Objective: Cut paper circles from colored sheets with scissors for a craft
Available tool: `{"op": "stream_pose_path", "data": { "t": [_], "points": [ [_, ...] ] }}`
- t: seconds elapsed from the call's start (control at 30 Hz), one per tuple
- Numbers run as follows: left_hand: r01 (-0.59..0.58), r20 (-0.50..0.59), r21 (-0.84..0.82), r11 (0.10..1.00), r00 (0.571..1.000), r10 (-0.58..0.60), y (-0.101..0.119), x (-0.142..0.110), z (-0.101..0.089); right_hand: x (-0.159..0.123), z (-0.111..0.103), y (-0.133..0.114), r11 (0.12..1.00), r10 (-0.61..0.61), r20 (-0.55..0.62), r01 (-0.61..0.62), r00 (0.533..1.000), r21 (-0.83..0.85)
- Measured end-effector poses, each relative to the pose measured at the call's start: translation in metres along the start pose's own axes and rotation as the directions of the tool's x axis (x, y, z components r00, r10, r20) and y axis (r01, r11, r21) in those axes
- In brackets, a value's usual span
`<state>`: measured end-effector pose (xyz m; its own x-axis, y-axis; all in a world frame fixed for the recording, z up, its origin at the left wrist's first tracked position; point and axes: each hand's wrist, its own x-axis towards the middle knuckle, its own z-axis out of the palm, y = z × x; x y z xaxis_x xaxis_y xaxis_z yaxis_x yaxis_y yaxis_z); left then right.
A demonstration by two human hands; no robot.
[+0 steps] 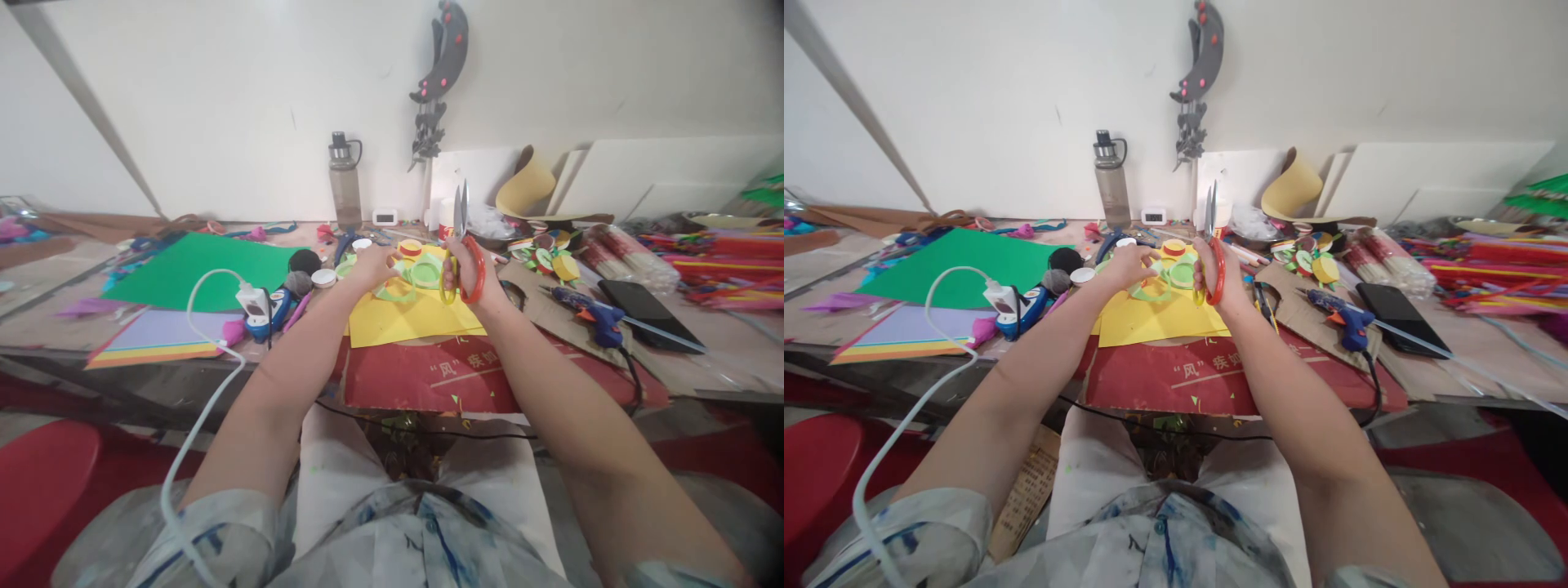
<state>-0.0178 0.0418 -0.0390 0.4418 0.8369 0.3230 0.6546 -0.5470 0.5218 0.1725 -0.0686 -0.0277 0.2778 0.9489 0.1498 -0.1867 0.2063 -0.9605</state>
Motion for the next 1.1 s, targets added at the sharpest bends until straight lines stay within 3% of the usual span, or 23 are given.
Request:
{"op": "stream_pose_path", "data": {
  "t": [0.1,0.17,0.27,0.33,0.43,0.53,0.57,0.6,0.63,0.7,0.73,0.8,0.87,0.93,1.03,1.1],
  "points": [
    [-0.063,-0.089,-0.188,0.980,0.995,0.047,0.007,-0.002,-0.016,0.004,-0.005,-0.004,0.999,-0.010,-0.020,0.010,1.000,0.034],
    [-0.099,-0.094,-0.314,0.944,0.993,0.073,0.017,-0.007,-0.024,0.008,-0.009,-0.007,0.997,-0.016,-0.037,0.019,0.999,0.079],
    [-0.082,0.026,-0.539,0.838,0.993,0.114,0.037,-0.017,-0.028,0.015,-0.019,-0.012,0.988,-0.038,-0.081,0.050,0.996,0.149],
    [-0.014,0.187,-0.632,0.775,0.967,0.170,0.055,-0.027,-0.026,0.020,-0.025,-0.014,0.981,-0.058,-0.104,0.075,0.993,0.177],
    [0.119,0.452,-0.690,0.714,0.841,0.298,0.083,-0.046,-0.020,0.023,-0.030,-0.016,0.982,-0.051,-0.106,0.069,0.993,0.178],
    [0.206,0.635,-0.683,0.701,0.642,0.430,0.099,-0.058,-0.013,0.023,-0.030,-0.015,0.982,-0.040,-0.115,0.060,0.993,0.177],
    [0.202,0.653,-0.683,0.702,0.600,0.462,0.100,-0.058,-0.009,0.022,-0.028,-0.015,0.982,-0.040,-0.120,0.061,0.992,0.179],
    [0.174,0.634,-0.690,0.702,0.613,0.472,0.097,-0.056,-0.004,0.022,-0.026,-0.014,0.982,-0.040,-0.124,0.063,0.991,0.180],
    [0.117,0.573,-0.698,0.707,0.683,0.453,0.091,-0.051,0.002,0.021,-0.024,-0.013,0.981,-0.040,-0.127,0.063,0.991,0.182],
    [-0.069,0.264,-0.630,0.774,0.918,0.296,0.074,-0.037,0.017,0.019,-0.021,-0.012,0.981,-0.032,-0.128,0.055,0.991,0.184],
    [-0.114,0.106,-0.544,0.831,0.973,0.203,0.063,-0.028,0.024,0.019,-0.020,-0.010,0.982,-0.028,-0.127,0.051,0.992,0.184],
    [-0.109,-0.084,-0.368,0.923,0.993,0.083,0.045,-0.013,0.036,0.019,-0.019,-0.008,0.983,-0.024,-0.121,0.045,0.992,0.178],
    [-0.099,-0.147,-0.222,0.970,0.987,0.067,0.034,-0.005,0.042,0.019,-0.019,-0.006,0.983,-0.027,-0.108,0.046,0.994,0.177],
    [-0.029,-0.094,-0.021,0.999,0.995,0.027,0.033,-0.004,0.045,0.020,-0.019,-0.005,0.982,-0.030,-0.107,0.050,0.994,0.184],
    [0.074,0.043,0.279,0.958,0.995,-0.090,0.046,-0.010,0.049,0.020,-0.017,-0.006,0.979,-0.025,-0.133,0.051,0.991,0.198],
    [0.066,0.092,0.360,0.930,0.990,-0.106,0.057,-0.015,0.052,0.019,-0.015,-0.006,0.978,-0.020,-0.149,0.051,0.989,0.202]
  ]
}}
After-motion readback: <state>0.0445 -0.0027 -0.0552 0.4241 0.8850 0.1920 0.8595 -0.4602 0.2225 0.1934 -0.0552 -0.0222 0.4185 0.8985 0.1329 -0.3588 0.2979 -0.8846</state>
